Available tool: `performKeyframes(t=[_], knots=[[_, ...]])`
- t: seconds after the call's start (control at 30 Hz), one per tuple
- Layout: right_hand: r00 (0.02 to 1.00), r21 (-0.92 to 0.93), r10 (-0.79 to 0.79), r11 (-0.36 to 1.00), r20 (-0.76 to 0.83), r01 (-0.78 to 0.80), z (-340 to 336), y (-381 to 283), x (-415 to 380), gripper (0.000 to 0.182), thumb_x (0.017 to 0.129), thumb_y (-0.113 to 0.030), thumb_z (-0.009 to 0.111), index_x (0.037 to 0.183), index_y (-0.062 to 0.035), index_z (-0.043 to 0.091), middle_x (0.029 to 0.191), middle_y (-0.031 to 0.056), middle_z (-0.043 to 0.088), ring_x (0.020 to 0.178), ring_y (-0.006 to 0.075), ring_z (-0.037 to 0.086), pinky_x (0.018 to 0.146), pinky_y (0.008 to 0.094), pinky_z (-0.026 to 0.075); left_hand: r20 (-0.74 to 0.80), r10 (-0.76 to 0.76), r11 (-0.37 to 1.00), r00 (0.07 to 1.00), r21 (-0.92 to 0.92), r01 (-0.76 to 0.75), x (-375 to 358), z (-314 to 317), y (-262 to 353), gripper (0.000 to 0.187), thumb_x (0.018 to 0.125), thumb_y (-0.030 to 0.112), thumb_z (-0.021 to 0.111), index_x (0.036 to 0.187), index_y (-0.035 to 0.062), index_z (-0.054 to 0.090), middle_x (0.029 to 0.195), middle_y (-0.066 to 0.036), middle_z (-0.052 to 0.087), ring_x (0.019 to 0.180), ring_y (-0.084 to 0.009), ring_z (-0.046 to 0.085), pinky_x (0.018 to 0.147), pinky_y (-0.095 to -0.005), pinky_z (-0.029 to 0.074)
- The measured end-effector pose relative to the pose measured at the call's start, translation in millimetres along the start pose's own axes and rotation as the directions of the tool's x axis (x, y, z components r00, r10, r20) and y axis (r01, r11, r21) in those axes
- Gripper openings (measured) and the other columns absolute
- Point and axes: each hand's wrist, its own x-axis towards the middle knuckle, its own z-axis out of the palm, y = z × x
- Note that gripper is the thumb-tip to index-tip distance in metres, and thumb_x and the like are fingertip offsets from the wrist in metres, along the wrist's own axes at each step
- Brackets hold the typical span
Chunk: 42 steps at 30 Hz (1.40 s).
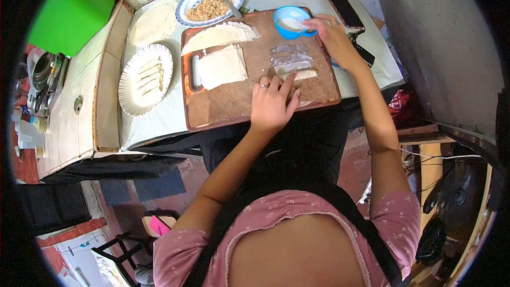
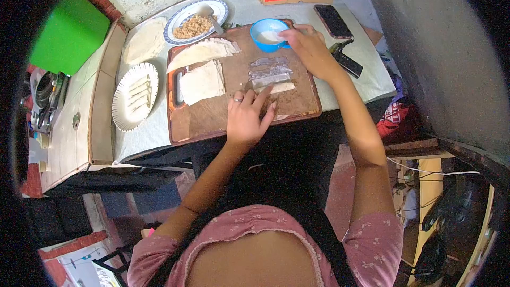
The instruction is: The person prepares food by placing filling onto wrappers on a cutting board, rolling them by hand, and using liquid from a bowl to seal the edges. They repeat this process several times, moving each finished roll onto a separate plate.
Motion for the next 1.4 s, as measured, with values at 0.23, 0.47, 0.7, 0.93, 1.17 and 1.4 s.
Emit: performKeyframes(t=[0.23, 0.47, 0.7, 0.93, 1.17, 1.4], knots=[[0.998, 0.018, -0.019, 1.0, -0.06, 0.02, 1.7, -6.8, -10.4, 0.047, 0.104, -0.044, 0.039, 0.134, -0.0118, 0.056, 0.135, 0.0119, 0.059, 0.136, 0.0373, 0.038, 0.113, 0.0485, 0.025, -0.01, 0.007, 1.0, 1.0, 0.009, -0.007, -0.5, 2.7, -1.0, 0.042, 0.089, 0.03, 0.065, 0.126, 0.011, 0.065, 0.088, -0.01, 0.058, 0.088, -0.0297, 0.053, 0.079, -0.0415, 0.041], [0.999, -0.146, -0.032, 0.989, -0.017, 0.029, 5.3, -13.8, -19.5, 0.044, 0.1, -0.035, 0.052, 0.137, -0.0121, 0.052, 0.134, 0.0126, 0.058, 0.137, 0.038, 0.037, 0.113, 0.0486, 0.026, -0.013, 0.013, 1.0, 1.0, 0.021, -0.013, -0.8, 3.5, -2.1, 0.043, 0.089, 0.03, 0.065, 0.128, 0.0128, 0.064, 0.088, -0.009, 0.058, 0.088, -0.0296, 0.053, 0.077, -0.0414, 0.041], [0.997, 0.075, -0.032, 0.996, -0.071, 0.037, 4.0, -30.6, -22.8, 0.041, 0.099, -0.033, 0.053, 0.132, -0.0092, 0.056, 0.134, 0.0122, 0.057, 0.136, 0.0366, 0.038, 0.111, 0.0466, 0.03, 0.012, 0.001, 1.0, 1.0, 0.011, -0.001, -0.1, 2.8, -0.5, 0.041, 0.088, 0.03, 0.064, 0.123, 0.0095, 0.066, 0.091, -0.011, 0.059, 0.09, -0.0304, 0.053, 0.078, -0.0421, 0.041], [0.995, 0.138, -0.014, 0.99, 0.094, 0.001, 22.7, -40.5, -55.2, 0.036, 0.095, -0.028, 0.059, 0.126, -0.0098, 0.06, 0.126, 0.0183, 0.061, 0.132, 0.0365, 0.045, 0.106, 0.0462, 0.037, 0.007, 0.004, 1.0, 1.0, -0.009, -0.004, 0.0, 2.1, -1.9, 0.041, 0.087, 0.029, 0.065, 0.123, 0.0096, 0.065, 0.093, -0.012, 0.06, 0.09, -0.03, 0.054, 0.079, -0.0425, 0.042], [0.975, 0.16, -0.157, 0.978, 0.155, 0.132, 37.3, -46.9, -50.7, 0.038, 0.097, -0.03, 0.055, 0.131, -0.0146, 0.06, 0.132, 0.0124, 0.061, 0.14, 0.0344, 0.038, 0.112, 0.0506, 0.028, -0.049, 0.031, 0.997, 0.998, -0.062, -0.034, 0.1, 3.2, -3.8, 0.036, 0.086, 0.026, 0.067, 0.118, 0.0082, 0.067, 0.09, -0.011, 0.063, 0.085, -0.0315, 0.055, 0.075, -0.0432, 0.043], [0.956, 0.113, -0.198, 0.978, 0.218, 0.177, 33.9, -49.2, -35.7, 0.038, 0.096, -0.031, 0.055, 0.131, -0.0153, 0.061, 0.135, 0.011, 0.06, 0.14, 0.0328, 0.038, 0.114, 0.0497, 0.026, -0.007, 0.011, 0.998, 1.0, -0.054, -0.012, 0.5, 3.2, -3.9, 0.038, 0.085, 0.023, 0.066, 0.12, 0.0075, 0.067, 0.089, -0.01, 0.063, 0.085, -0.0294, 0.055, 0.078, -0.0419, 0.044]])
